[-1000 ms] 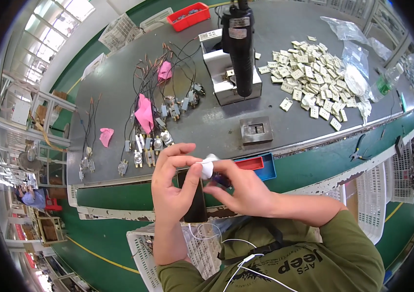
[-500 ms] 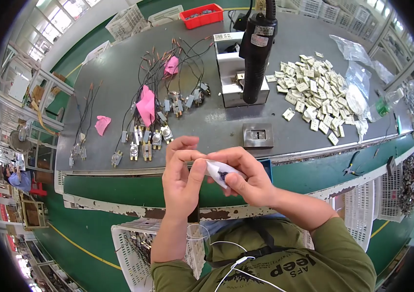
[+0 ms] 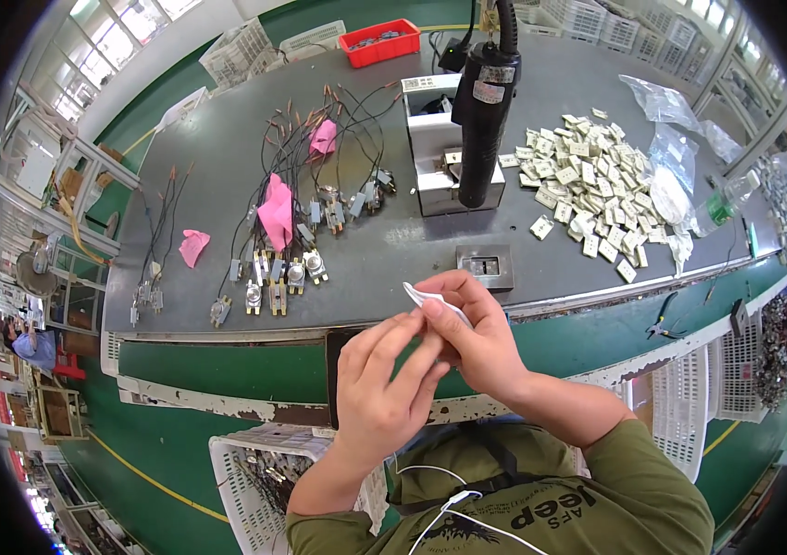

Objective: Wiping and cleaning small electronic components using a white cloth and placing them into a collection bin.

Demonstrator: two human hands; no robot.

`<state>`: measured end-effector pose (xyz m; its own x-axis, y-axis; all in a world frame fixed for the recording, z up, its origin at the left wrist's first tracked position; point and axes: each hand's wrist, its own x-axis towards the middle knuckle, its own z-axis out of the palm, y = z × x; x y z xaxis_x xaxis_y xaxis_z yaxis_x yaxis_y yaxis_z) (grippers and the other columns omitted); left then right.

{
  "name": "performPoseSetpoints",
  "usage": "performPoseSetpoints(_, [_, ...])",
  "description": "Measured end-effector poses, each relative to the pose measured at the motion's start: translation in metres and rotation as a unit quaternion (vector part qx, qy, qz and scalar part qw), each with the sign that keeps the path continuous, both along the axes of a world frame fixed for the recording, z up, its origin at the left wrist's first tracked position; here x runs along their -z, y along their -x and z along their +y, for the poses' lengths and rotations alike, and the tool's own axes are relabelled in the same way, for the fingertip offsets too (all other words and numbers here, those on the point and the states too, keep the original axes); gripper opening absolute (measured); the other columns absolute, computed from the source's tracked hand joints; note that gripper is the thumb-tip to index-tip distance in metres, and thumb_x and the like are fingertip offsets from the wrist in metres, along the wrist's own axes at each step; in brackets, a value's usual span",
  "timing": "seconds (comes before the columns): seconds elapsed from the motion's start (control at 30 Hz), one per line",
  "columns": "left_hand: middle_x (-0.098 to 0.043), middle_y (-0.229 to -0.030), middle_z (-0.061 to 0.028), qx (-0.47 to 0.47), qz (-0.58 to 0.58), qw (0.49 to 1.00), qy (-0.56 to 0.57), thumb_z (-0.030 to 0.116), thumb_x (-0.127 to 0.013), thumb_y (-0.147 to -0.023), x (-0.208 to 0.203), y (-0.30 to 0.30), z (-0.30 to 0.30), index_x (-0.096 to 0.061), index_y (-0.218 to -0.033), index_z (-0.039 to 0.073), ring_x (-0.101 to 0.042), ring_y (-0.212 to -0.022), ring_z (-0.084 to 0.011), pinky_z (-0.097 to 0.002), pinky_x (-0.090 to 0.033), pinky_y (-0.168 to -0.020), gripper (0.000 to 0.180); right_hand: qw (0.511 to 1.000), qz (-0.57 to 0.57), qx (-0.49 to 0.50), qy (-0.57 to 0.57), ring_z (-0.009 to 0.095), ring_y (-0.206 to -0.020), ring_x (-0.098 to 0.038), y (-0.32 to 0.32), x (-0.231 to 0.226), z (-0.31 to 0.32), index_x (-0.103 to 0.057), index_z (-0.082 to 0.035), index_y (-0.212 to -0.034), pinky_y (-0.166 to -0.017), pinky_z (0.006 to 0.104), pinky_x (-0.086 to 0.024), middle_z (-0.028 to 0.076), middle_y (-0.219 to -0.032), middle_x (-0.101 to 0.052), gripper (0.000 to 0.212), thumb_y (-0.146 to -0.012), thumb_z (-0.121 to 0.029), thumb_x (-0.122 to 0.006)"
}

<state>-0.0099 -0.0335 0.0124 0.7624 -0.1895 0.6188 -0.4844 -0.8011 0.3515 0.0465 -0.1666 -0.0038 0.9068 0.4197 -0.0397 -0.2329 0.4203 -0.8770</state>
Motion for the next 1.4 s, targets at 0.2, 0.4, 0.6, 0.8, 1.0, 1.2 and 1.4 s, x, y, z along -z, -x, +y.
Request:
performPoseSetpoints(0.2, [-0.06, -0.101, -0.0075, 0.052, 0.138, 0.855, 0.497, 0.01, -0.063, -0.09, 0.013, 0.005, 0.014, -0.056, -0.108, 0.002, -0.057, -0.092, -0.0125, -0.0251, -0.044, -0.082, 0.021, 0.976, 0.134, -0.164, -0.055, 0.005, -0.048, -0.038, -0.008, -0.013, -0.013, -0.051, -0.008, -0.106, -0.04, 0.0187, -0.025, 0.002, -0.07, -0.054, 0.016, -0.094, -0.018, -0.055])
performPoseSetpoints(0.4, [-0.06, -0.099, -0.0047, 0.111, 0.24, 0.786, 0.559, 0.01, -0.061, -0.091, 0.027, -0.002, 0.017, -0.053, -0.102, 0.002, -0.056, -0.088, -0.0075, -0.0219, -0.045, -0.078, 0.016, 0.973, 0.09, -0.206, 0.047, 0.004, -0.05, -0.04, -0.007, -0.017, -0.015, -0.054, -0.007, -0.107, -0.043, 0.0182, -0.028, 0.001, -0.074, -0.057, 0.019, -0.092, -0.017, -0.058])
performPoseSetpoints(0.6, [-0.06, -0.092, -0.0032, 0.103, 0.259, 0.755, 0.593, 0.012, -0.062, -0.091, 0.03, -0.005, 0.01, -0.053, -0.101, 0.003, -0.055, -0.08, -0.0074, -0.0217, -0.045, -0.073, 0.017, 0.984, -0.071, -0.115, 0.115, 0.003, -0.059, -0.049, 0.007, -0.005, -0.022, -0.059, -0.004, -0.114, -0.052, 0.0181, -0.037, 0.001, -0.079, -0.062, 0.027, -0.089, -0.014, -0.063])
performPoseSetpoints(0.8, [-0.059, -0.1, -0.0092, -0.268, 0.14, 0.953, 0.021, 0.022, -0.071, -0.079, 0.04, -0.057, 0.103, -0.056, -0.108, 0.004, -0.056, -0.093, -0.0253, -0.0361, -0.044, -0.081, 0.037, 0.988, -0.071, -0.024, 0.135, 0.002, -0.055, -0.045, 0.006, 0.013, -0.036, -0.063, -0.003, -0.104, -0.047, 0.0172, -0.033, 0.0, -0.074, -0.06, 0.019, -0.09, -0.015, -0.062])
performPoseSetpoints(1.0, [-0.057, -0.1, -0.0102, -0.356, 0.157, 0.903, -0.182, 0.023, -0.075, -0.07, 0.084, -0.077, 0.148, -0.057, -0.103, 0.006, -0.055, -0.097, -0.0304, -0.0433, -0.043, -0.083, 0.041, 0.986, -0.043, -0.069, 0.146, 0.002, -0.052, -0.043, 0.007, 0.019, -0.039, -0.063, -0.003, -0.105, -0.046, 0.0176, -0.032, 0.0, -0.071, -0.058, 0.019, -0.091, -0.016, -0.061])
performPoseSetpoints(1.2, [-0.055, -0.1, -0.0112, -0.355, 0.15, 0.905, -0.182, 0.022, -0.075, -0.069, 0.086, -0.081, 0.149, -0.056, -0.102, 0.008, -0.055, -0.095, -0.031, -0.0439, -0.044, -0.081, 0.04, 0.984, -0.031, -0.07, 0.159, 0.002, -0.051, -0.043, 0.005, 0.022, -0.041, -0.062, -0.003, -0.106, -0.046, 0.0179, -0.032, 0.0, -0.071, -0.058, 0.019, -0.091, -0.015, -0.061])
performPoseSetpoints(1.4, [-0.059, -0.099, -0.0138, -0.294, 0.159, 0.934, -0.123, 0.011, -0.067, -0.076, 0.091, -0.061, 0.177, -0.055, -0.109, 0.003, -0.058, -0.091, -0.0334, -0.0423, -0.046, -0.081, 0.036, 0.981, -0.025, -0.088, 0.172, 0.0, -0.056, -0.042, 0.005, 0.021, -0.042, -0.063, -0.008, -0.109, -0.048, 0.0174, -0.032, -0.004, -0.072, -0.057, 0.023, -0.091, -0.021, -0.062])
